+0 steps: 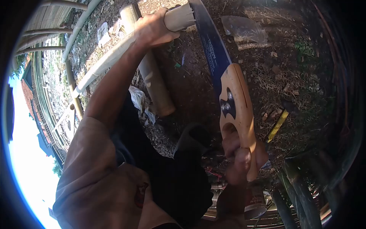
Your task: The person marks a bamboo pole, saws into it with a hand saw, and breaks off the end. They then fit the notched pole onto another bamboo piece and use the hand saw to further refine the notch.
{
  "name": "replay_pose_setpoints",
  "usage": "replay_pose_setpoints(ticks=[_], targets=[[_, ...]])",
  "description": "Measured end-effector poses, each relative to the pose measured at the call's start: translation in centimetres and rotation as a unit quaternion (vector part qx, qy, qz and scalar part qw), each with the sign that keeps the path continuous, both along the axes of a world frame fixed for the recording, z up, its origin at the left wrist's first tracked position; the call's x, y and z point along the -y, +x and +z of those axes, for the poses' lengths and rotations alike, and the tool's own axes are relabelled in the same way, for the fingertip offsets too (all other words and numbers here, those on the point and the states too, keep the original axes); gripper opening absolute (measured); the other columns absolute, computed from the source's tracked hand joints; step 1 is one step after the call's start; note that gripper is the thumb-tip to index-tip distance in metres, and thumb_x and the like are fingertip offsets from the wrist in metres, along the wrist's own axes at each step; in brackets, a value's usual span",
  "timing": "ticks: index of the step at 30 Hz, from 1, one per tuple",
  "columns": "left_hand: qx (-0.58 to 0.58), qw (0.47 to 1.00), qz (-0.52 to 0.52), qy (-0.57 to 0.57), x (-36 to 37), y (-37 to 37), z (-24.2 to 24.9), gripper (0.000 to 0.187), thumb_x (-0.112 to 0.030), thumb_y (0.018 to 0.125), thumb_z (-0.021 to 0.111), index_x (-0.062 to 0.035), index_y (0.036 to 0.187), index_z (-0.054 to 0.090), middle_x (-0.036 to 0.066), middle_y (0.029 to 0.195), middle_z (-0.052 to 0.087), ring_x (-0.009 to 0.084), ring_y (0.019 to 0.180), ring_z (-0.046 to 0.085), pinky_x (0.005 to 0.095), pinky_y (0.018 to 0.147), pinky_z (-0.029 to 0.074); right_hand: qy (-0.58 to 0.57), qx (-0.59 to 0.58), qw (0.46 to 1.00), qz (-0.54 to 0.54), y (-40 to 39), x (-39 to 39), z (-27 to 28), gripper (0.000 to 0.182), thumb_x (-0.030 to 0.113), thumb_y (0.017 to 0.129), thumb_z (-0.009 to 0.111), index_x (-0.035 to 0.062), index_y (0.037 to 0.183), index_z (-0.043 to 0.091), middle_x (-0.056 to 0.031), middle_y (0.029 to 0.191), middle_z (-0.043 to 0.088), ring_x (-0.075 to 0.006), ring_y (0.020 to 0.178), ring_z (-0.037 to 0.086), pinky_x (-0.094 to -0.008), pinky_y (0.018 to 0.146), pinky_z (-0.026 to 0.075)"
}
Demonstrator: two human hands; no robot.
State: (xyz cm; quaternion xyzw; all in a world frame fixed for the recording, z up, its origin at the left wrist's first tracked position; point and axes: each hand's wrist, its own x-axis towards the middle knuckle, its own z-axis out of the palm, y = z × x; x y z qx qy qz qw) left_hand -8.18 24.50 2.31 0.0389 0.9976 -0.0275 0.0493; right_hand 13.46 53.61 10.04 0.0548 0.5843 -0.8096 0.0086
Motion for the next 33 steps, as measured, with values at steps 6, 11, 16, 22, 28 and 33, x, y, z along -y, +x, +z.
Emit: replay_pose_setpoints(ticks=[6, 11, 16, 22, 28, 33], targets=[[0.023, 0.999, -0.021, 0.014, -0.2, 0.0, 0.0, 0.069, -0.051, 0.068, 0.087, -0.0126, 0.122, 0.065, 0.018, 0.105, 0.077, 0.0363, 0.1, 0.074, 0.0488, 0.089, 0.058, 0.121, 0.108, 0.987, -0.002, -2.6, -2.1, 2.2, 0.032, 0.026, 0.099, 0.06, 0.0001, 0.08, 0.06, -0.0029, 0.059, 0.053, -0.0114, 0.051, 0.048, -0.0297, 0.059, 0.049], [0.023, 1.0, 0.009, 0.02, 0.4, -0.6, -0.1, 0.07, -0.049, 0.068, 0.087, -0.0102, 0.122, 0.065, 0.02, 0.107, 0.076, 0.0383, 0.104, 0.073, 0.0476, 0.092, 0.057, 0.105, 0.009, 0.993, -0.048, 4.2, -1.5, 2.1, 0.032, 0.029, 0.089, 0.075, -0.0016, 0.084, 0.067, -0.0047, 0.061, 0.06, -0.0126, 0.052, 0.056, -0.0309, 0.051, 0.044], [0.062, 0.998, 0.025, 0.009, 0.1, -2.4, 0.6, 0.073, -0.047, 0.068, 0.086, -0.0131, 0.13, 0.065, 0.019, 0.111, 0.077, 0.0357, 0.108, 0.073, 0.0473, 0.098, 0.054, 0.064, 0.003, 0.996, -0.067, 1.8, -2.5, 4.2, 0.03, 0.024, 0.089, 0.078, -0.0028, 0.087, 0.066, -0.0076, 0.065, 0.061, -0.016, 0.055, 0.06, -0.0308, 0.053, 0.047], [0.067, 0.998, 0.022, 0.0, -1.5, -1.8, 2.3, 0.072, -0.045, 0.067, 0.088, -0.007, 0.124, 0.064, 0.02, 0.112, 0.076, 0.0356, 0.108, 0.073, 0.0454, 0.095, 0.055, 0.163, -0.063, 0.985, 0.002, 1.8, -0.6, 2.1, 0.04, 0.033, 0.091, 0.076, -0.0053, 0.094, 0.064, -0.0123, 0.075, 0.058, -0.0229, 0.059, 0.056, -0.036, 0.057, 0.046], [0.076, 0.997, 0.03, -0.012, -1.5, -1.9, 1.8, 0.078, -0.045, 0.068, 0.089, -0.0074, 0.131, 0.062, 0.02, 0.116, 0.074, 0.0378, 0.111, 0.071, 0.047, 0.098, 0.054, 0.046, 0.006, 0.983, -0.176, 2.6, 0.2, 0.2, 0.033, 0.017, 0.093, 0.069, -0.0121, 0.108, 0.065, -0.0201, 0.081, 0.07, -0.0213, 0.066, 0.069, -0.0337, 0.059, 0.055], [0.086, 0.995, 0.03, -0.025, -1.6, -2.0, 2.0, 0.081, -0.046, 0.069, 0.09, -0.009, 0.136, 0.061, 0.019, 0.12, 0.074, 0.0371, 0.114, 0.07, 0.0466, 0.101, 0.053, 0.001, -0.005, 0.976, -0.216, 1.8, -1.1, -0.3, 0.035, 0.017, 0.093, 0.066, -0.0143, 0.109, 0.068, -0.0179, 0.072, 0.069, -0.0201, 0.056, 0.065, -0.0294, 0.052, 0.051]])
